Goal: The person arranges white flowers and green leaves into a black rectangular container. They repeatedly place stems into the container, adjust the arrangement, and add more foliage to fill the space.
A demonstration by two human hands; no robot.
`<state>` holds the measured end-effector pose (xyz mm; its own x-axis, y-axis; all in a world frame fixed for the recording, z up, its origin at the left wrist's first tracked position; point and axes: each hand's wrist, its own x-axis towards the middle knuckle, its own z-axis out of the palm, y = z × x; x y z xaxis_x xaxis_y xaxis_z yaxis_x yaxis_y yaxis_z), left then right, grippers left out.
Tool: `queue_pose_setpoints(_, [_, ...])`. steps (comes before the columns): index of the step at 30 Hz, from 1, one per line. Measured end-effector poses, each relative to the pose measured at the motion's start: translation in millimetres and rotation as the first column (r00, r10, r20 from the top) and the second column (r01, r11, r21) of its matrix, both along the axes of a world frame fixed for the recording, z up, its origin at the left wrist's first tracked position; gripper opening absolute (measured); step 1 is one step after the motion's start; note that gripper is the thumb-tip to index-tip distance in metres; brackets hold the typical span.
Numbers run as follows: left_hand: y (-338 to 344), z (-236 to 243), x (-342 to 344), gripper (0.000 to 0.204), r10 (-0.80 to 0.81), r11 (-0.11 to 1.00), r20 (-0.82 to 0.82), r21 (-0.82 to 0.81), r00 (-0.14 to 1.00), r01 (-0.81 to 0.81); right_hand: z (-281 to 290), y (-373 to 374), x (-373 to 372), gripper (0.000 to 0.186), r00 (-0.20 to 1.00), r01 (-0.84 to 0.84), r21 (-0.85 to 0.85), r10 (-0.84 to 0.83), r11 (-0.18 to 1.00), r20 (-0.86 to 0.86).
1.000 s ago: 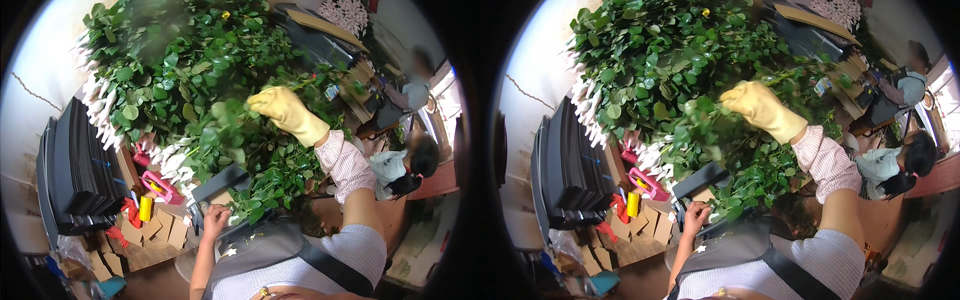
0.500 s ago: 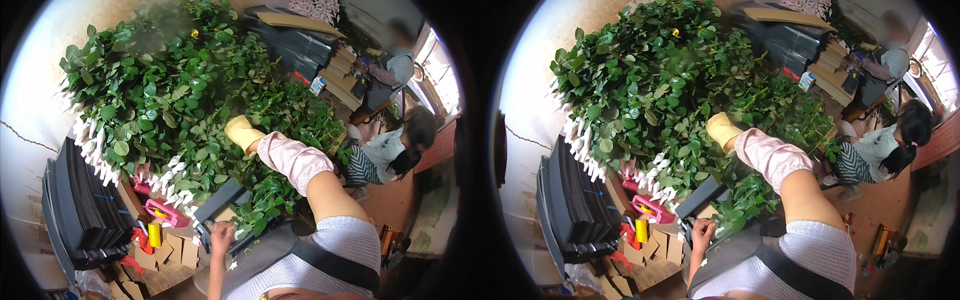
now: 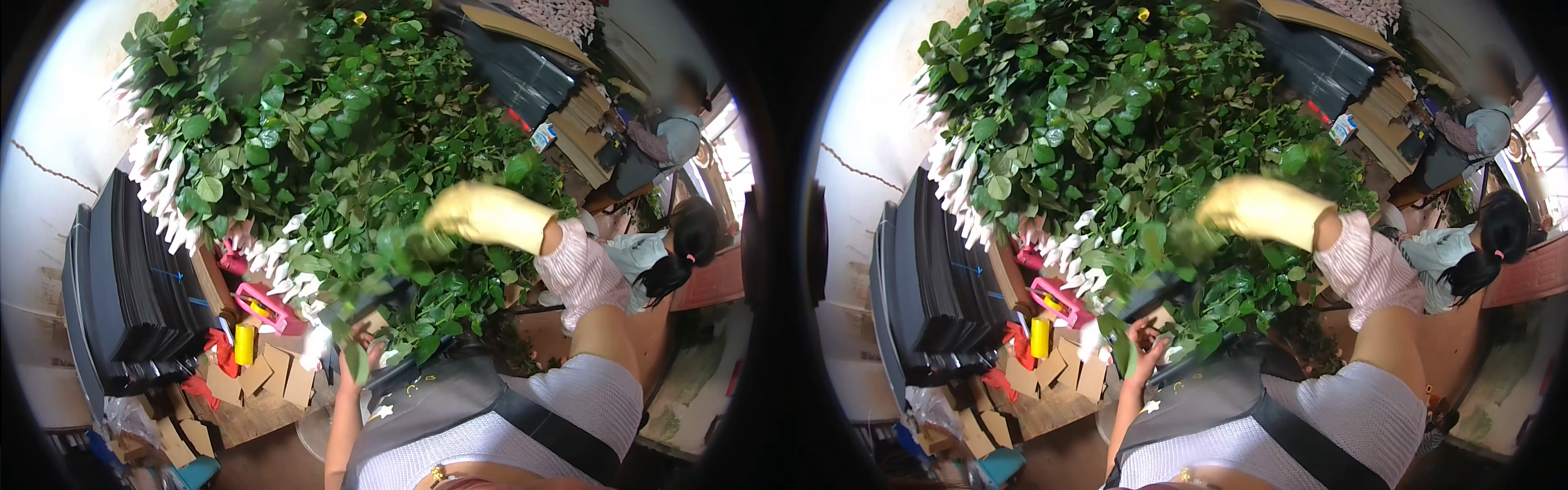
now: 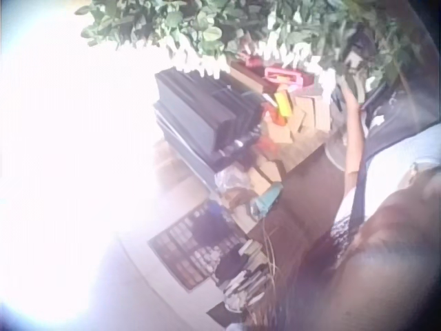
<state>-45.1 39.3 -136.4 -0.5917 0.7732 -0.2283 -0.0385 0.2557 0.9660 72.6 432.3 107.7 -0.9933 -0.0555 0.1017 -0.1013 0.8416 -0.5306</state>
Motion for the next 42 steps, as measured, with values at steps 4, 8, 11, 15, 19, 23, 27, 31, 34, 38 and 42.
queue_pose_setpoints(4, [12, 30, 3, 0.083, 0.060, 0.998, -0.226, -0.018, 0.972, -0.066, -43, -34, 67, 0.034, 0.913, 0.168, 0.298, -0.262, 0.940, 0.311])
queue_pose_setpoints(8, [14, 41, 5, 0.081, 0.058, 0.996, -0.093, -0.056, 0.994, -0.063, -85, -38, 75, 0.029, 0.835, 0.082, 0.432, -0.299, 0.898, 0.463])
queue_pose_setpoints(11, [12, 34, -1, 0.076, -0.103, 0.995, -0.327, -0.053, 0.939, 0.090, -140, -26, 90, 0.032, 0.940, 0.049, 0.338, -0.158, 0.940, 0.301])
queue_pose_setpoints(15, [9, 31, 4, 0.065, -0.085, 0.991, -0.295, -0.125, 0.952, 0.050, -113, 23, 66, 0.047, 0.711, 0.122, -0.118, -0.003, 0.986, 0.704])
queue_pose_setpoints(19, [9, 44, 6, 0.055, -0.088, 0.984, -0.362, -0.176, 0.928, 0.025, -68, 24, -26, 0.017, 0.860, 0.438, 0.035, -0.430, 0.898, 0.275])
queue_pose_setpoints(23, [22, 50, 1, 0.041, -0.190, 0.973, -0.610, -0.219, 0.769, 0.067, -144, 56, -98, 0.023, 0.849, 0.450, 0.672, -0.514, 0.588, -0.118])
queue_pose_setpoints(27, [19, 41, 2, 0.024, -0.036, 0.989, -0.485, -0.144, 0.874, -0.039, -106, 39, -124, 0.023, 0.828, 0.459, 0.535, -0.560, 0.709, 0.032])
queue_pose_setpoints(31, [26, 36, 6, 0.022, 0.047, 0.998, -0.467, -0.017, 0.883, -0.062, -40, 33, -82, 0.018, 0.811, 0.495, 0.351, -0.276, 0.795, -0.516])
queue_pose_setpoints(34, [12, 22, 3, 0.021, 0.047, 0.998, -0.399, -0.019, 0.916, -0.059, 8, 1, -49, 0.031, 0.841, 0.030, -0.135, -0.098, 0.990, -0.533])
queue_pose_setpoints(38, [15, 34, 2, 0.024, 0.053, 0.998, -0.431, -0.012, 0.901, -0.064, -40, -12, 19, 0.002, 0.995, -0.084, 0.000, 0.083, 0.997, -0.055])
queue_pose_setpoints(42, [13, 8, -1, 0.057, 0.155, 0.987, -0.214, -0.006, 0.965, -0.160, -79, -40, 46, 0.008, 0.923, 0.166, 0.323, -0.263, 0.932, 0.283])
